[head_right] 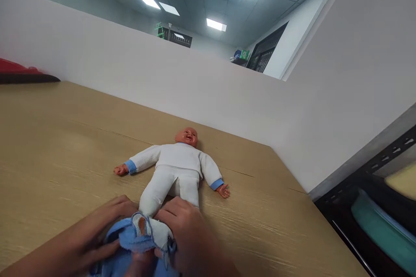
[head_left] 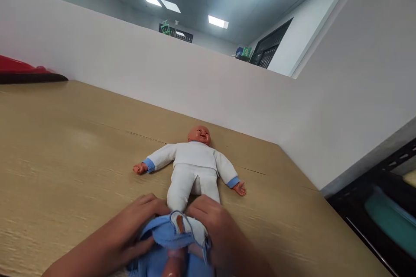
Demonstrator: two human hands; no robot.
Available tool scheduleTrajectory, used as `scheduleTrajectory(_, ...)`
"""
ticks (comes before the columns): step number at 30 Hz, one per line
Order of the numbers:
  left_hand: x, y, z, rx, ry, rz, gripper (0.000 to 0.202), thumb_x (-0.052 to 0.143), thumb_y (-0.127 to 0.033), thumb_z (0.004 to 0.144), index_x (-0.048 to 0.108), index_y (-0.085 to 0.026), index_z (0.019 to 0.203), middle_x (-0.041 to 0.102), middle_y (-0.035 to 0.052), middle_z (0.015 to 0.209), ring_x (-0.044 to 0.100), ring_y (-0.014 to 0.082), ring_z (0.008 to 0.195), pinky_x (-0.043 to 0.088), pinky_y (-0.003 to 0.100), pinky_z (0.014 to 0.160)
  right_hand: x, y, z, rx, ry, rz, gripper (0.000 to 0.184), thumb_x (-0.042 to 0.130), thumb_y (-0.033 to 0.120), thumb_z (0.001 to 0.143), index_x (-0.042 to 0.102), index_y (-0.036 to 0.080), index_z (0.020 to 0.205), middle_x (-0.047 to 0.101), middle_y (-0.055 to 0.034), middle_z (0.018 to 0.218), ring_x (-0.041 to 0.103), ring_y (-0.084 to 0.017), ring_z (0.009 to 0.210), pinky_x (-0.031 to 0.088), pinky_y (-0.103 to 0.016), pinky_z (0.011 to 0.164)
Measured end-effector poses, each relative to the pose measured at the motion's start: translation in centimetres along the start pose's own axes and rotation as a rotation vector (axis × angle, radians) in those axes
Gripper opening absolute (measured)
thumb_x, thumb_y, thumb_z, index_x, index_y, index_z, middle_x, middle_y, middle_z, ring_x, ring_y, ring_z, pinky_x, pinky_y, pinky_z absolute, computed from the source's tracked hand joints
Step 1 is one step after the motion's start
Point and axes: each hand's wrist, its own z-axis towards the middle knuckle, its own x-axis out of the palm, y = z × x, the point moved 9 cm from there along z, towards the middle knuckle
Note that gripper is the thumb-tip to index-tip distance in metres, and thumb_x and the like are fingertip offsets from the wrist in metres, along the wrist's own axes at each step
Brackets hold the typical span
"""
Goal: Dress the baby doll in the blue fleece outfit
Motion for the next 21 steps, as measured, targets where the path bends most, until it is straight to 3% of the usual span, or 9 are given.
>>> scheduleTrajectory(3, -0.4, 0.8, 0.3, -0.019, -0.033, 0.016, 0.049, 0.07, -0.034, 0.092, 0.066, -0.036, 0.14, 0.069, 0.0033, 0.143, 0.061, 0.0344, 0.134, 0.051, 0.039, 0.116, -1.0, 0.0, 0.8, -0.079, 0.031, 0.049, 0.057, 0.084, 0.016, 0.072, 0.068, 0.023, 0.126, 0.061, -0.0083, 0.137, 0.059, -0.027, 0.126, 0.046, -0.038, 0.114)
scheduleTrajectory(6, -0.3, 2.1, 0.5, -0.045, -0.017, 0.017, 0.051, 0.066, -0.042, 0.096, 0.061, -0.036, 0.147, 0.066, 0.0043, 0.148, 0.061, 0.0347, 0.135, 0.051, 0.04, 0.117, -1.4, -0.2, 1.5, -0.173, 0.111, 0.157, 0.064, 0.087, 0.022, 0.071, 0.068, 0.024, 0.132, 0.059, -0.0085, 0.138, 0.059, -0.026, 0.13, 0.044, -0.035, 0.118)
scheduleTrajectory(8, -0.3, 2.7, 0.8, -0.048, -0.006, 0.026, 0.049, 0.063, -0.047, 0.098, 0.062, -0.035, 0.146, 0.063, 0.0047, 0.153, 0.056, 0.0357, 0.141, 0.046, 0.041, 0.122, -1.3, -0.5, 2.0, -0.234, 0.163, 0.185, 0.058, 0.086, 0.027, 0.074, 0.069, 0.022, 0.13, 0.061, -0.0095, 0.135, 0.06, -0.026, 0.128, 0.046, -0.035, 0.115)
scheduleTrajectory(11, 0.1, 2.9, 1.4, -0.044, 0.053, -0.025, 0.037, 0.056, -0.049, 0.104, 0.071, -0.032, 0.133, 0.068, 0.0045, 0.144, 0.056, 0.0347, 0.14, 0.046, 0.04, 0.123, -0.8, -1.0, 2.7, -0.28, 0.202, 0.129, 0.037, 0.08, 0.029, 0.081, 0.071, 0.02, 0.116, 0.069, -0.0091, 0.118, 0.064, -0.027, 0.112, 0.051, -0.036, 0.103)
scheduleTrajectory(14, -0.1, 3.2, 1.6, -0.076, 0.066, -0.123, 0.039, 0.053, -0.051, 0.107, 0.07, -0.034, 0.138, 0.067, 0.0028, 0.146, 0.056, 0.0333, 0.141, 0.044, 0.041, 0.124, -1.0, -1.3, 3.2, -0.192, 0.138, 0.13, 0.026, 0.076, 0.031, 0.088, 0.072, 0.021, 0.111, 0.071, -0.0057, 0.107, 0.065, -0.025, 0.102, 0.051, -0.034, 0.094)
scheduleTrajectory(17, -1.7, 3.8, 1.5, -0.146, 0.047, -0.163, 0.055, 0.069, -0.051, 0.098, 0.06, -0.037, 0.15, 0.059, 0.0013, 0.159, 0.047, 0.0354, 0.151, 0.038, 0.046, 0.129, -1.9, -1.7, 2.9, -0.009, 0.029, 0.288, 0.044, 0.083, 0.041, 0.087, 0.072, 0.023, 0.125, 0.073, -0.0039, 0.118, 0.067, -0.024, 0.108, 0.052, -0.033, 0.098)
scheduleTrajectory(19, -3.3, 3.4, 1.9, -0.146, 0.093, -0.153, 0.062, 0.082, -0.045, 0.088, 0.063, -0.036, 0.146, 0.063, 0.0017, 0.153, 0.051, 0.0362, 0.147, 0.042, 0.045, 0.125, -2.1, -1.8, 2.3, 0.088, -0.003, 0.361, 0.058, 0.088, 0.045, 0.083, 0.07, 0.027, 0.135, 0.074, -0.0044, 0.125, 0.069, -0.027, 0.114, 0.052, -0.036, 0.103)
scheduleTrajectory(21, -5.4, 1.7, 3.4, -0.05, 0.143, -0.109, 0.041, 0.081, -0.045, 0.09, 0.073, -0.03, 0.128, 0.071, 0.0027, 0.135, 0.061, 0.0324, 0.129, 0.049, 0.039, 0.115, -2.1, -2.1, 1.6, 0.161, -0.018, 0.373, 0.055, 0.085, 0.041, 0.085, 0.071, 0.028, 0.137, 0.076, -0.006, 0.127, 0.069, -0.032, 0.116, 0.054, -0.041, 0.104)
